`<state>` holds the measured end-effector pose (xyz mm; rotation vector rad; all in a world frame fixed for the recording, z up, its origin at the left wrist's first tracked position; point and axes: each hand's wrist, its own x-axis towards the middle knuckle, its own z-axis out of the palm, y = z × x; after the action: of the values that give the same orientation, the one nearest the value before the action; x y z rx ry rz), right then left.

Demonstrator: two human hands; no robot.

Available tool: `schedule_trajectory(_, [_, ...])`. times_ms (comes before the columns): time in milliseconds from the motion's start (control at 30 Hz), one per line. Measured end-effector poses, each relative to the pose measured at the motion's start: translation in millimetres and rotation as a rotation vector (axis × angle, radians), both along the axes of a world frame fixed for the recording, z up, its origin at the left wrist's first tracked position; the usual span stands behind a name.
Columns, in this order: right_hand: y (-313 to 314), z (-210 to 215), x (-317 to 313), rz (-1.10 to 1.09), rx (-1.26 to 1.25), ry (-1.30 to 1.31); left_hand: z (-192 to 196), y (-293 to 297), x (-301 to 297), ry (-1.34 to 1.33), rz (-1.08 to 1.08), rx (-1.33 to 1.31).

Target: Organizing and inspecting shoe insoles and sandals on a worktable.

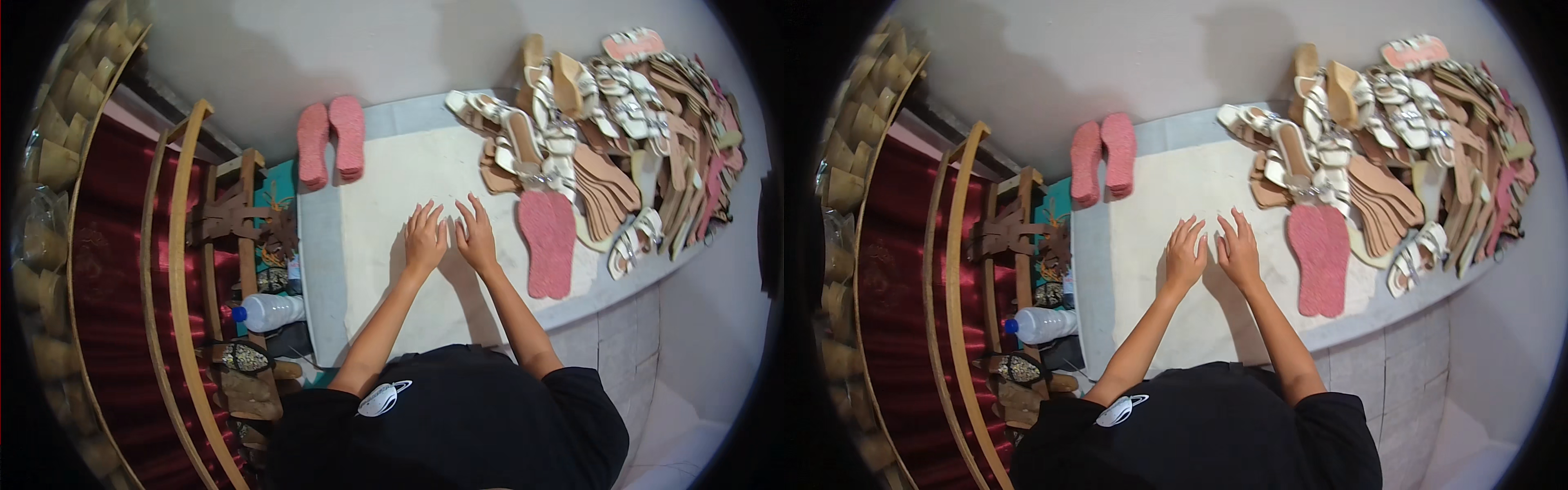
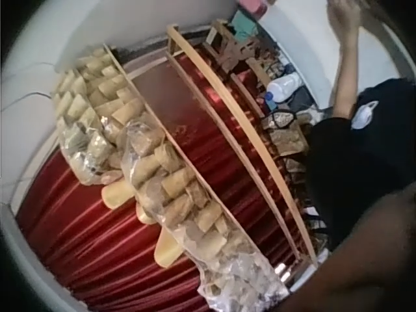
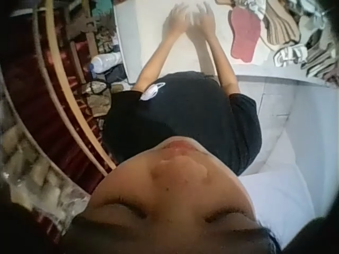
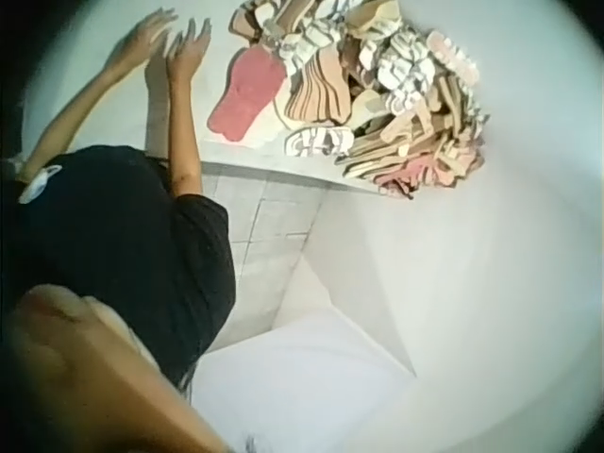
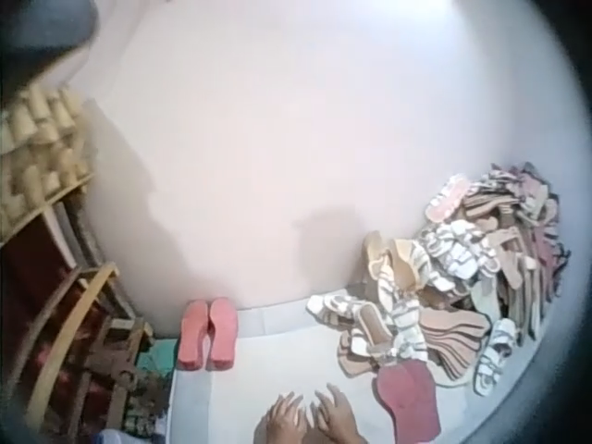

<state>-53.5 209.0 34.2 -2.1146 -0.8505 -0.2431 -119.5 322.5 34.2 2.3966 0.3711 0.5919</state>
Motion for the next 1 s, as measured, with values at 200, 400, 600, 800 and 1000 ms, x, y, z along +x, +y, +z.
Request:
schedule_trajectory(200, [-105.6,-13.9,-16.6,-0.091,-0.065,0.057,-1.2,-98.9,-0.8,0.015,-0.117,-0.011])
schedule_trajectory(400, [-187.5,-27.5,-19.4,-0.179,-0.113,0.003,-19.2,-174.3,15.6,0.046,-0.213,-0.043])
schedule_trajectory(600, [-223.6,-42.8,-16.8,-0.056,0.005,0.16,-46.0,-213.9,22.7,0.094,-0.202,-0.238])
schedule_trajectory(800, [-225.6,-36.8,-13.9,0.067,0.075,0.189,-67.5,-216.4,25.5,0.006,-0.084,-0.517])
schedule_trajectory(1000, [-220.9,-34.7,-9.6,0.137,0.325,0.392,-53.6,-197.3,26.4,-0.019,-0.104,-1.051])
